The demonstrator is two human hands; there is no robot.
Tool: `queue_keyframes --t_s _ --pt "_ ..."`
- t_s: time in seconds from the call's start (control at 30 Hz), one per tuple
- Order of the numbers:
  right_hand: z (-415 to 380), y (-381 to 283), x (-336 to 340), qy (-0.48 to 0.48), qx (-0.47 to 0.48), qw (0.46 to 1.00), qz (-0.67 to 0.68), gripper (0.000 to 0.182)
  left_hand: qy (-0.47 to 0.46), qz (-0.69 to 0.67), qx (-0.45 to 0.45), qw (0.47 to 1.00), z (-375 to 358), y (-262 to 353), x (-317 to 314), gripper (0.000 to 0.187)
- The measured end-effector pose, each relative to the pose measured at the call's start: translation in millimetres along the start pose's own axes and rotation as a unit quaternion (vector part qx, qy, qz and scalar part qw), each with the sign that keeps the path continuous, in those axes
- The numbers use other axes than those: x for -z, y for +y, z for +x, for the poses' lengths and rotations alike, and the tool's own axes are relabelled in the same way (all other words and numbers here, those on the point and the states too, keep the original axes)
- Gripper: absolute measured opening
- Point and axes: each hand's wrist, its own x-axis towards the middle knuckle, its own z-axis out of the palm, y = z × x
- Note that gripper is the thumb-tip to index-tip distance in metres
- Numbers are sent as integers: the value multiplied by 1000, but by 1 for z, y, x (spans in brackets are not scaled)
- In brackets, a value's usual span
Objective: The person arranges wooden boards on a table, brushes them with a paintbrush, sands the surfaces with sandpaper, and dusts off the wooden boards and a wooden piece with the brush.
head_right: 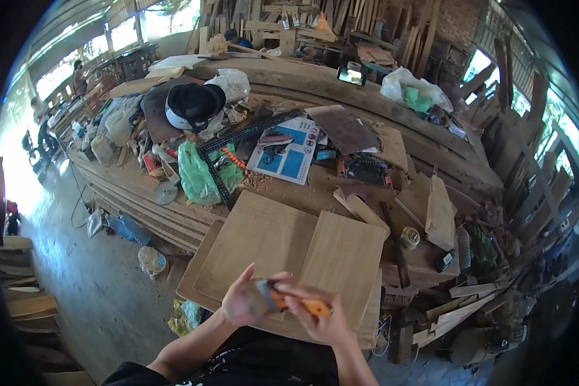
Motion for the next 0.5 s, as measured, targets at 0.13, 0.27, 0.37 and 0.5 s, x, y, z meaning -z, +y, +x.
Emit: queue_keyframes --t_s 0.13,0.27,0.37,0.5 --pt "17 16 -12 120 74 981 -135 22 144 140 -84 976 10 -6 -10 79" --pt "14 4 -55 24 188 947 -260 27 186 150 -167 957 13 17 -20 75" --pt "2 -9 -74 -15 213 962 -173 18 87 93 -182 975 2 42 -19 66" --pt "-6 0 -62 -16 162 984 -71 13 63 70 -135 986 -4 50 -7 58"
